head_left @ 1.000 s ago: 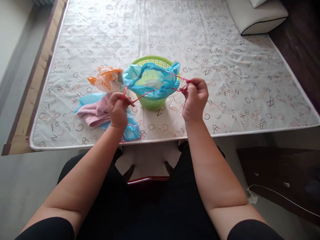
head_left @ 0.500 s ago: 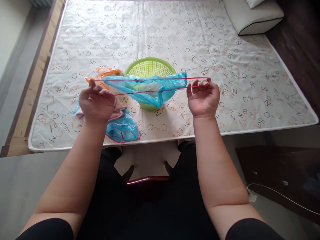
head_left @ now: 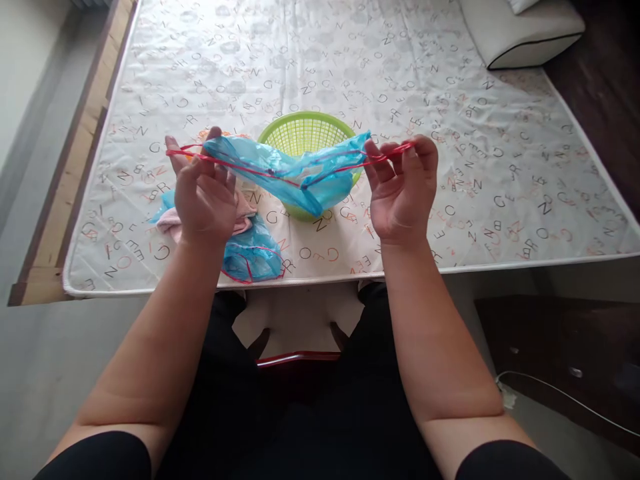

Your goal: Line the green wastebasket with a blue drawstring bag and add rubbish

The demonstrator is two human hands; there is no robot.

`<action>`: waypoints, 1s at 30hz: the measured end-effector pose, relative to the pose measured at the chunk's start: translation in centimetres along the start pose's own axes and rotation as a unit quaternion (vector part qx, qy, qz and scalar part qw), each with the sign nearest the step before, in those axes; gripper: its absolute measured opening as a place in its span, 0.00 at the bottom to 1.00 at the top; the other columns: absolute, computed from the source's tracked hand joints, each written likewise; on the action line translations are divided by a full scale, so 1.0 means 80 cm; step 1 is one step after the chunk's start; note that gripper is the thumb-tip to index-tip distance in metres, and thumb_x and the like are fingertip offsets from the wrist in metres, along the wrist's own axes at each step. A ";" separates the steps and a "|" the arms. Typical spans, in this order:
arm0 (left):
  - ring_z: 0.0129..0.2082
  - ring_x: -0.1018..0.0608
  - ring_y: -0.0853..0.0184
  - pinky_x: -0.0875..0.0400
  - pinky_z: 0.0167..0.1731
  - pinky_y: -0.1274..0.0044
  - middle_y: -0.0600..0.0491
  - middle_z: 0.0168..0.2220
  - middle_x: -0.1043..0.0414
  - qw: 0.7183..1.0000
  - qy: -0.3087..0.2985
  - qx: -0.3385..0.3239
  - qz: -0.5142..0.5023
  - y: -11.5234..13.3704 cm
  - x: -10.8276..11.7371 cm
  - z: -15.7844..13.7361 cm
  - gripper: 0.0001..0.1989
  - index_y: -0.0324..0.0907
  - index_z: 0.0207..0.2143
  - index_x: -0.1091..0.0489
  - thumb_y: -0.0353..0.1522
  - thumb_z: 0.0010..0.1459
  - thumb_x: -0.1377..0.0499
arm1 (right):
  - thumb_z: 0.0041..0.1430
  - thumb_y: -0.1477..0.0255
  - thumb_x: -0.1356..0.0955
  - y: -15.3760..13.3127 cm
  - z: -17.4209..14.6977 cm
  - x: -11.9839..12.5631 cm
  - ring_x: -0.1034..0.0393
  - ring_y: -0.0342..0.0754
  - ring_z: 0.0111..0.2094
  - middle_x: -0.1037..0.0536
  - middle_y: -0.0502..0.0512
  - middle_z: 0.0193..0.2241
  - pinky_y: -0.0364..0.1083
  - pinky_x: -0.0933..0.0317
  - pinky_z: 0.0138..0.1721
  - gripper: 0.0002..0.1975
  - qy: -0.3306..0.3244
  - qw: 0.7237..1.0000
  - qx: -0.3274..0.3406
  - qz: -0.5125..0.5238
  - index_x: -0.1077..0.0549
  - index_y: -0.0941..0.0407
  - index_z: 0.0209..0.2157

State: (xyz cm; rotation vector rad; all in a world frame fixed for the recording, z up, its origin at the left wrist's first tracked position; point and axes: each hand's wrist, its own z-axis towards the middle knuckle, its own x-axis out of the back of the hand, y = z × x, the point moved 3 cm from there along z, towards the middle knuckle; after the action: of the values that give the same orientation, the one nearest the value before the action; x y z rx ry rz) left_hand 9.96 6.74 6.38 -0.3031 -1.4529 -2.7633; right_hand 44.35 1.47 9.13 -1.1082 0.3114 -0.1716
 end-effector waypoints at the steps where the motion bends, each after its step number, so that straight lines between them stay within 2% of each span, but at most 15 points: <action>1: 0.66 0.24 0.65 0.25 0.63 0.65 0.58 0.66 0.25 0.998 0.034 -0.012 -0.053 0.007 -0.006 0.001 0.30 0.61 0.75 0.51 0.50 0.78 0.47 | 0.74 0.46 0.35 -0.007 -0.005 -0.010 0.20 0.55 0.58 0.19 0.51 0.47 0.63 0.25 0.60 0.19 -0.007 1.000 0.014 -0.011 0.26 0.45 0.50; 2: 0.63 0.21 0.66 0.25 0.63 0.66 0.59 0.62 0.22 0.992 0.073 -0.017 -0.103 0.015 -0.014 0.001 0.33 0.60 0.75 0.51 0.47 0.75 0.41 | 0.75 0.46 0.36 -0.014 -0.010 -0.020 0.19 0.54 0.56 0.20 0.51 0.45 0.61 0.24 0.59 0.19 -0.014 0.999 0.025 -0.024 0.26 0.45 0.50; 4: 0.59 0.19 0.66 0.27 0.65 0.64 0.59 0.53 0.16 0.989 0.106 -0.015 -0.104 0.036 -0.036 -0.003 0.33 0.56 0.76 0.49 0.43 0.76 0.39 | 0.76 0.47 0.39 -0.026 -0.023 -0.039 0.18 0.51 0.50 0.20 0.51 0.45 0.57 0.22 0.54 0.19 -0.026 0.998 0.027 -0.051 0.27 0.44 0.51; 6: 0.56 0.17 0.66 0.29 0.68 0.61 0.59 0.43 0.16 0.994 0.099 -0.013 -0.047 0.058 -0.062 -0.011 0.26 0.52 0.74 0.42 0.41 0.79 0.43 | 0.77 0.49 0.38 -0.032 -0.038 -0.058 0.19 0.44 0.38 0.20 0.49 0.44 0.53 0.22 0.49 0.17 -0.051 0.997 0.006 -0.057 0.27 0.44 0.50; 8: 0.49 0.15 0.64 0.23 0.61 0.61 0.57 0.37 0.18 0.998 0.059 0.013 0.006 0.074 -0.087 -0.022 0.19 0.50 0.67 0.32 0.42 0.80 0.47 | 0.76 0.50 0.36 -0.032 -0.051 -0.073 0.27 0.39 0.28 0.20 0.47 0.40 0.48 0.23 0.40 0.14 -0.088 0.995 -0.017 -0.047 0.27 0.44 0.48; 10: 0.41 0.15 0.63 0.18 0.51 0.62 0.55 0.33 0.20 0.999 0.013 0.037 0.022 0.079 -0.107 -0.033 0.17 0.50 0.61 0.27 0.43 0.80 0.48 | 0.76 0.49 0.35 -0.026 -0.060 -0.084 0.30 0.40 0.28 0.22 0.47 0.38 0.46 0.26 0.35 0.15 -0.116 0.991 -0.034 -0.051 0.27 0.45 0.49; 13: 0.32 0.18 0.64 0.17 0.40 0.65 0.55 0.30 0.26 0.998 -0.033 0.061 0.008 0.073 -0.125 -0.046 0.17 0.51 0.58 0.25 0.44 0.80 0.49 | 0.74 0.45 0.36 -0.012 -0.066 -0.091 0.26 0.44 0.37 0.24 0.50 0.41 0.46 0.27 0.37 0.21 -0.126 0.987 -0.050 -0.090 0.27 0.46 0.50; 17: 0.26 0.24 0.66 0.22 0.32 0.69 0.56 0.26 0.32 0.996 -0.050 0.078 0.005 0.062 -0.132 -0.052 0.17 0.50 0.55 0.25 0.46 0.80 0.50 | 0.71 0.41 0.34 0.002 -0.067 -0.091 0.28 0.45 0.38 0.27 0.50 0.36 0.47 0.27 0.42 0.25 -0.157 0.981 -0.068 -0.095 0.26 0.47 0.51; 21: 0.24 0.29 0.69 0.29 0.28 0.73 0.56 0.25 0.34 0.994 -0.073 0.079 0.013 0.065 -0.130 -0.051 0.17 0.46 0.39 0.27 0.45 0.78 0.46 | 0.64 0.40 0.28 0.012 -0.065 -0.091 0.31 0.44 0.32 0.31 0.46 0.29 0.47 0.29 0.39 0.30 -0.224 0.964 -0.127 -0.061 0.24 0.46 0.56; 24: 0.23 0.33 0.71 0.35 0.25 0.76 0.57 0.24 0.36 0.990 -0.110 0.086 -0.009 0.072 -0.129 -0.048 0.17 0.44 0.33 0.31 0.42 0.76 0.43 | 0.61 0.41 0.26 0.013 -0.060 -0.090 0.33 0.44 0.31 0.31 0.46 0.27 0.46 0.31 0.35 0.29 -0.278 0.947 -0.157 -0.020 0.20 0.49 0.49; 26: 0.22 0.36 0.72 0.38 0.23 0.77 0.58 0.23 0.39 0.985 -0.141 0.097 -0.034 0.075 -0.130 -0.047 0.15 0.43 0.33 0.30 0.39 0.74 0.42 | 0.58 0.42 0.24 0.010 -0.056 -0.086 0.36 0.44 0.30 0.32 0.47 0.26 0.45 0.35 0.32 0.27 -0.290 0.943 -0.164 -0.003 0.20 0.51 0.42; 30: 0.21 0.38 0.73 0.42 0.22 0.78 0.59 0.22 0.41 0.972 -0.188 0.131 -0.045 0.073 -0.133 -0.052 0.10 0.42 0.40 0.22 0.34 0.72 0.42 | 0.58 0.43 0.23 0.003 -0.045 -0.073 0.42 0.43 0.27 0.36 0.46 0.24 0.45 0.43 0.26 0.25 -0.258 0.951 -0.168 -0.005 0.24 0.51 0.36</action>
State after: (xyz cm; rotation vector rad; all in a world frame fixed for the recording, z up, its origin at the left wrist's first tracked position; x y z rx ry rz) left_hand 20.27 -0.93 6.98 -0.8068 -1.9319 -2.6358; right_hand 37.68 0.21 8.42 -1.4460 -0.1407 0.1726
